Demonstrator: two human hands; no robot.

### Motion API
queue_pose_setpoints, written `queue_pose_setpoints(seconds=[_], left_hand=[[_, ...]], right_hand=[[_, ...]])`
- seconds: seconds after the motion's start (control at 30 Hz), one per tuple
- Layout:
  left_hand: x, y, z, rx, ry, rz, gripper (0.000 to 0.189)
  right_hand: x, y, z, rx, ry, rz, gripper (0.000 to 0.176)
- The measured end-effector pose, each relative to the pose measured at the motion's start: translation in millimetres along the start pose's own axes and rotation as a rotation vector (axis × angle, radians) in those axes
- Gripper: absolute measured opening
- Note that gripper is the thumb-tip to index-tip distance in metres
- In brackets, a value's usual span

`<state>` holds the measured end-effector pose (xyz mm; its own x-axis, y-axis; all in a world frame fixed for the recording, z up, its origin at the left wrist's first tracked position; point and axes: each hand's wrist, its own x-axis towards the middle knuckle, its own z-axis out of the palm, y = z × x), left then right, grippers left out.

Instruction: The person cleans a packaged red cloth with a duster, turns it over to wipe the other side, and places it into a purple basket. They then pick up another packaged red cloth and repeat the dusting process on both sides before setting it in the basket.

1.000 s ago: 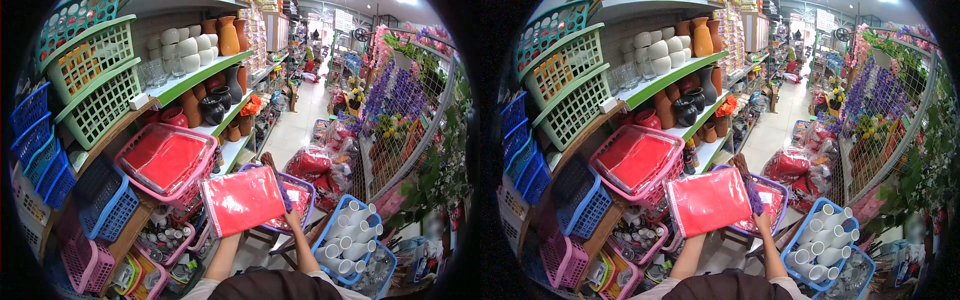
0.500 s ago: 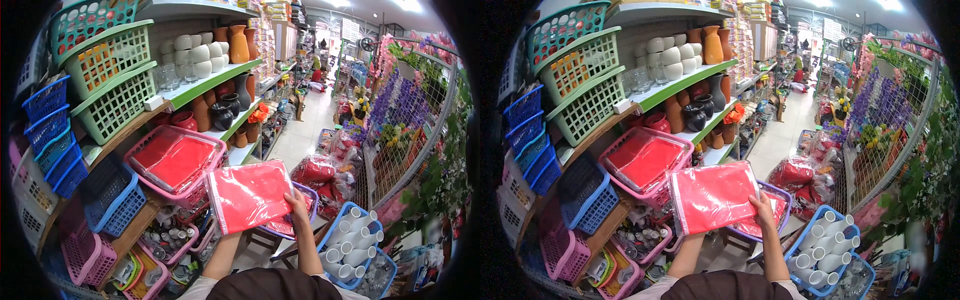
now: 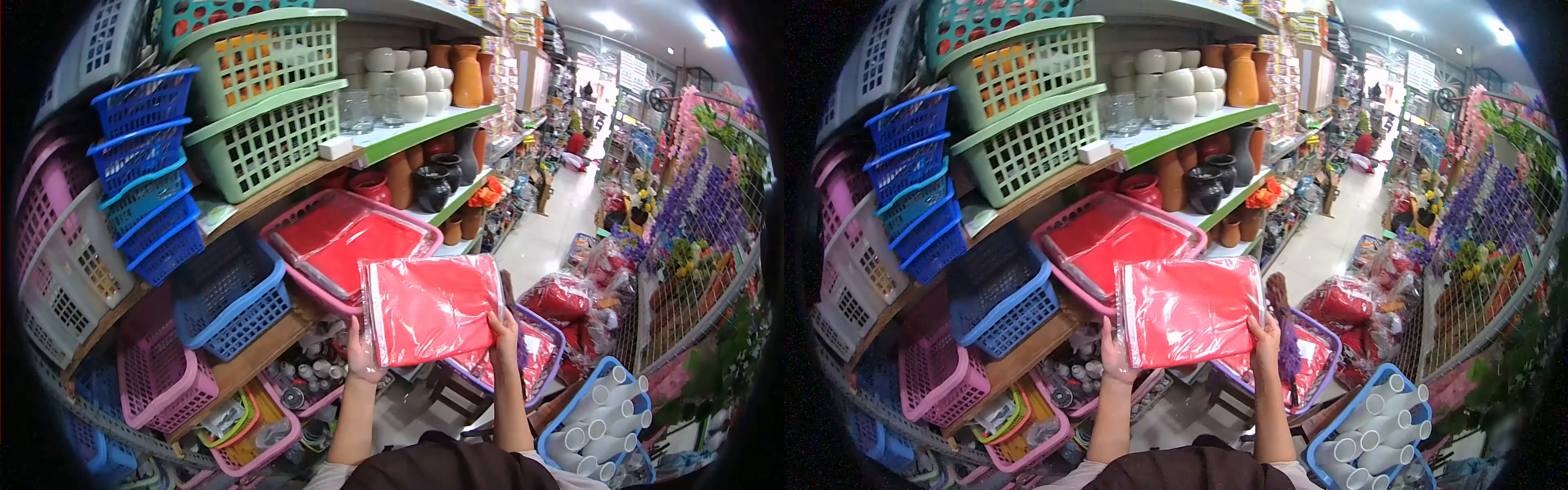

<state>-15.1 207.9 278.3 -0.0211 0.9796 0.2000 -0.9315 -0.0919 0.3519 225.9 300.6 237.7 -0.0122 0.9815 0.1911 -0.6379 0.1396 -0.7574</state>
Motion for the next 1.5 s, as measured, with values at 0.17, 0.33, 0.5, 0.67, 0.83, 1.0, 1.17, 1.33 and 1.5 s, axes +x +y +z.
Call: queue_pose_setpoints(seconds=[0.17,0.33,0.5,0.67,0.83,1.0,1.17,1.33,1.5], left_hand=[[-11.9,23.7,-21.1,0.216,0.123,0.055,0.048],[-15.8,47.0,7.2,0.54,0.221,0.178,0.039],[-3.8,74.2,3.2,1.039,0.272,0.365,0.038],[16.1,88.5,14.3,1.318,0.424,0.588,0.063],[38.3,115.6,42.0,1.962,0.754,0.288,0.041],[83.7,137.7,-8.2,2.326,0.777,0.692,0.03],[89.6,130.9,-4.4,2.55,0.798,0.628,0.03],[76.0,113.7,20.1,2.514,0.497,0.541,0.033],[65.3,105.2,25.6,2.437,0.28,0.23,0.027]], right_hand=[[10.1,25.5,24.2,0.015,-0.051,0.082,0.033],[36.5,34.4,54.0,0.04,-0.13,0.118,0.031],[70.5,30.6,76.4,-0.014,-0.217,0.153,0.031],[115.4,11.0,108.3,-0.16,-0.42,0.209,0.035],[176.0,12.1,144.0,-0.664,-0.701,0.256,0.039],[251.4,77.2,170.6,-0.759,-0.782,0.028,0.051],[245.8,66.4,185.8,-1.115,-0.94,-0.335,0.051],[201.7,28.4,186.8,-1.509,-1.037,-0.82,0.018],[209.8,49.9,181.3,-1.471,-1.372,-0.565,0.017]])
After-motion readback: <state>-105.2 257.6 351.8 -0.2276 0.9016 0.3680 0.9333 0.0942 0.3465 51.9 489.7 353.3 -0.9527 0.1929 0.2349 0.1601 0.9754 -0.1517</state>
